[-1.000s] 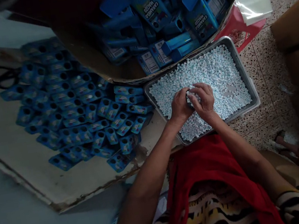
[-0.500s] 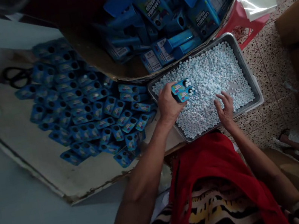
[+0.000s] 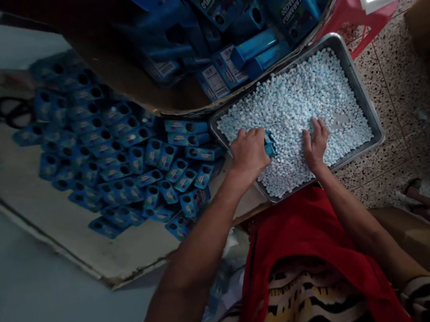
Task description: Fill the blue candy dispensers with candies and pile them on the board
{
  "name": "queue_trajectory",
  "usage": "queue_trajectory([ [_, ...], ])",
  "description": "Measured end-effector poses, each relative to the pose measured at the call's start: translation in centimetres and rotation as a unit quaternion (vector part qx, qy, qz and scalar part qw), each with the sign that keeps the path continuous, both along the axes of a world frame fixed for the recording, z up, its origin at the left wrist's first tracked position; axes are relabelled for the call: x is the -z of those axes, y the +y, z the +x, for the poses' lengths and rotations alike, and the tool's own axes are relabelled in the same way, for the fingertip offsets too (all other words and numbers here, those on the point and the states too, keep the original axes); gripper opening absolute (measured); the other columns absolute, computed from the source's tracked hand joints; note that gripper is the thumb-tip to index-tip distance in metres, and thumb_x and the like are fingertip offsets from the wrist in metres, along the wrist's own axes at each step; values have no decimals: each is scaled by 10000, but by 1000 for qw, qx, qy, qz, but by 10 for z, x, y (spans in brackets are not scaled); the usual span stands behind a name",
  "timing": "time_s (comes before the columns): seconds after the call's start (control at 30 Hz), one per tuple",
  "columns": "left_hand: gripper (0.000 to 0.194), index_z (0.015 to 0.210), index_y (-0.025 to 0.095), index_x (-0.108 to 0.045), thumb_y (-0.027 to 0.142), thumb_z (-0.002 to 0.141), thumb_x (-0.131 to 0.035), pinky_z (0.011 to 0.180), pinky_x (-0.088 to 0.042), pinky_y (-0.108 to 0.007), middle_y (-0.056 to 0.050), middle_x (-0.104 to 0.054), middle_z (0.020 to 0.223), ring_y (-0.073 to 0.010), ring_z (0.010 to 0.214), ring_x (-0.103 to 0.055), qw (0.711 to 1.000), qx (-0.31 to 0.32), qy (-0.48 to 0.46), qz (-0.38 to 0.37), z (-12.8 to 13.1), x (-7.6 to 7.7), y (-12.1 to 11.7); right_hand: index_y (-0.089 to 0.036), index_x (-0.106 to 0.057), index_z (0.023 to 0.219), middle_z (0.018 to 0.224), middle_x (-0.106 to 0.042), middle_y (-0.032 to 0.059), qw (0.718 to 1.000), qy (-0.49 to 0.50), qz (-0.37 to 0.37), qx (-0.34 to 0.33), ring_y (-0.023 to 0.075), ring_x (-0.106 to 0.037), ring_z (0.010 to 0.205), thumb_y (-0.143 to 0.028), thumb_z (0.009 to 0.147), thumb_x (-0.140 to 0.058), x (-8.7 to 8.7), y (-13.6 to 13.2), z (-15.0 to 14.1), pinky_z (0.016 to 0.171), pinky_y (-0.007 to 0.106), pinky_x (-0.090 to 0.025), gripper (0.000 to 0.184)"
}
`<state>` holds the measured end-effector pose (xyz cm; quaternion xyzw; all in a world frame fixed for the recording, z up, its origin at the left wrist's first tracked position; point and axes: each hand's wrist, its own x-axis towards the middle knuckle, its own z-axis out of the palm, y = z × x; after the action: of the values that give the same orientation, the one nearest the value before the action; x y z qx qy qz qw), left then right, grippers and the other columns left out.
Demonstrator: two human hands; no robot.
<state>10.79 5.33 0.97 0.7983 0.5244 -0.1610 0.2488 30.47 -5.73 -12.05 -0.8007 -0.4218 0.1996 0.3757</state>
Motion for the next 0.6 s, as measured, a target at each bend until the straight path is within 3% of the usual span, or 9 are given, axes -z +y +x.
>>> queue_trajectory([
  [0.13,411,1164,185,-693,116,761,-735,909,-560,-488,-157,-773,1176,-423,1210,-665,999,21,5,-28,34,0,19,-273,-743,1175,1251,-687,94,993,98,62,-26,270,-629,1263,-553,996,-617,-4,33,-8,1188,566,-487,355],
  [0.27,506,1188,186,-687,172,701,-820,991,-556,-481,-142,-775,1183,-413,1184,-696,999,26,-25,-35,35,-3,28,-261,-774,978,1049,-753,47,964,238,109,-52,230,-703,1082,-533,997,-654,-33,52,-22,1084,493,-556,298],
  [0.37,611,1227,215,-658,241,662,-887,1033,-558,-471,-106,-767,1233,-385,1187,-702,993,-23,-118,-19,16,0,21,-283,-795,1012,1172,-784,45,960,227,132,-92,233,-703,1221,-500,1044,-616,-77,56,-34,1151,502,-531,283],
  [0.47,690,1289,241,-605,321,679,-919,1021,-583,-448,-83,-752,1290,-337,1193,-714,959,-123,-257,8,2,12,5,-319,-805,1099,1372,-756,21,967,159,124,-155,239,-576,1486,-478,1095,-535,-122,52,-36,1282,545,-431,313],
  [0.53,712,1313,241,-581,362,703,-926,1025,-592,-430,-83,-747,1310,-309,1196,-723,927,-172,-332,12,2,21,-4,-318,-796,1144,1432,-735,18,975,128,108,-143,235,-528,1546,-456,1116,-491,-138,46,-27,1314,560,-396,335],
  [0.6,732,1333,243,-572,378,713,-938,1051,-588,-421,-89,-738,1339,-294,1212,-724,906,-197,-374,22,5,28,-10,-296,-785,1164,1437,-731,39,986,116,88,-81,237,-559,1520,-439,1127,-459,-138,40,-12,1314,566,-395,358],
])
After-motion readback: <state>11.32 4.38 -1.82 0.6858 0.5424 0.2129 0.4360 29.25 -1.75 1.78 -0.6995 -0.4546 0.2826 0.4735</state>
